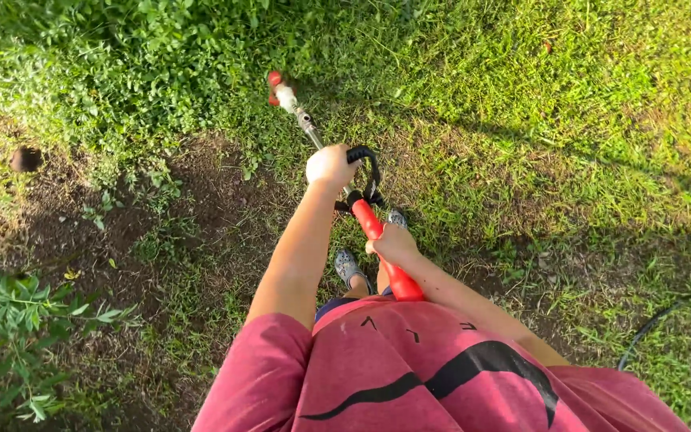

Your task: Use an electric or gas-powered string trimmer to clear grass and weeds from a backyard area.

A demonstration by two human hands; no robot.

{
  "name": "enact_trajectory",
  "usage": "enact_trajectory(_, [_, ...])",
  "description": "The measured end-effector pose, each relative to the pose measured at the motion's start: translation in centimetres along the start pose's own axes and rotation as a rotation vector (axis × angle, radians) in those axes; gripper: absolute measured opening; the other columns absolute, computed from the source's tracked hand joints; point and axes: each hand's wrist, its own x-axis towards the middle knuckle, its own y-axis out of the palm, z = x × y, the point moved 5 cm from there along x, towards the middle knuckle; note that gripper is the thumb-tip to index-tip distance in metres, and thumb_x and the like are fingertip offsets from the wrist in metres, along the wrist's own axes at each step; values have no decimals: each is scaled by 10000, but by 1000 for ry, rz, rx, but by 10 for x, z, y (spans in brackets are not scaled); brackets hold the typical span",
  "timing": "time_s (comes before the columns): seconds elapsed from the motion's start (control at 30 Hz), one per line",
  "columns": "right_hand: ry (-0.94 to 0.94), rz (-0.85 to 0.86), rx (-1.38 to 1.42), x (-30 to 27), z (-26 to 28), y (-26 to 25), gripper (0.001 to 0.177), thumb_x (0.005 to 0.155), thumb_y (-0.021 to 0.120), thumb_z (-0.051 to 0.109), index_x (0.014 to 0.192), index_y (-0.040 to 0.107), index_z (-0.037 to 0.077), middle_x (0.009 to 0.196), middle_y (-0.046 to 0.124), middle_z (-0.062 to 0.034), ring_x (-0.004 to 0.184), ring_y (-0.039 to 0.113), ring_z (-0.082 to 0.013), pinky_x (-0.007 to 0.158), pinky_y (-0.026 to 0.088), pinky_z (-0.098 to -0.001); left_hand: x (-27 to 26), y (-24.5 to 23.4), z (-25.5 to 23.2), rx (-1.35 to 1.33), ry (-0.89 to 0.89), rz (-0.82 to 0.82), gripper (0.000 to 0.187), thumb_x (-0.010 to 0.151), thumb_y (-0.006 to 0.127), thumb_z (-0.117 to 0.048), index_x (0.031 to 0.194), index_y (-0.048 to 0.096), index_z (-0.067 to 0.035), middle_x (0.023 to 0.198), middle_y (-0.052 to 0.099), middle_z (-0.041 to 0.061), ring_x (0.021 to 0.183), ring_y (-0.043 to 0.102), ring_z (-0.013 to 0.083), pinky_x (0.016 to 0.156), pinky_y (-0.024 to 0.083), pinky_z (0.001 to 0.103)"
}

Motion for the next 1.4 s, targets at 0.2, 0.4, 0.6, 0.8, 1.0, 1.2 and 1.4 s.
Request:
enact_trajectory(0.2, [-14,-85,17,-1,-13,-45,514,616,773,365,1029,731,63,917,753,-210,857,739,-390,768,576,-483,46,21,-36,32,109,-72,341,856,743,-459,1007,731,-153,955,759,92,891,737,320,778,591,466])
enact_trajectory(0.4, [103,-198,53,-7,-54,-92,515,616,788,410,961,735,33,858,735,-227,829,736,-396,760,575,-476,59,17,-131,6,200,60,353,857,736,-480,1035,739,-175,979,761,104,908,743,318,800,593,467])
enact_trajectory(0.6, [206,-280,213,-30,-84,-139,438,617,739,399,823,742,12,747,737,-203,732,736,-378,700,563,-461,96,58,-220,84,406,100,337,861,741,-408,1080,733,-152,996,766,112,919,751,309,803,604,460])
enact_trajectory(0.8, [242,-435,213,-13,-128,-156,512,609,792,418,891,689,3,725,719,-182,698,724,-350,664,559,-432,96,45,-280,43,447,190,341,892,711,-439,1089,719,-160,1028,763,99,933,747,295,847,592,446])
enact_trajectory(1.0, [181,-416,329,-11,-119,-176,450,605,786,388,909,712,66,725,719,-115,678,713,-287,653,542,-405,106,33,-291,37,471,166,334,876,713,-387,1127,710,-166,1050,751,91,966,724,310,850,585,455])
enact_trajectory(1.2, [163,-279,316,8,-97,-172,448,615,786,381,881,703,29,725,715,-139,668,719,-303,654,561,-423,135,39,-247,63,443,57,371,844,748,-432,1062,736,-132,1046,749,98,968,722,311,822,588,464])
enact_trajectory(1.4, [123,-96,91,39,-66,-155,470,619,788,408,849,749,0,764,739,-182,708,737,-331,685,562,-430,129,17,-166,17,157,86,334,855,747,-414,1013,766,-121,961,770,126,874,755,326,788,610,453])
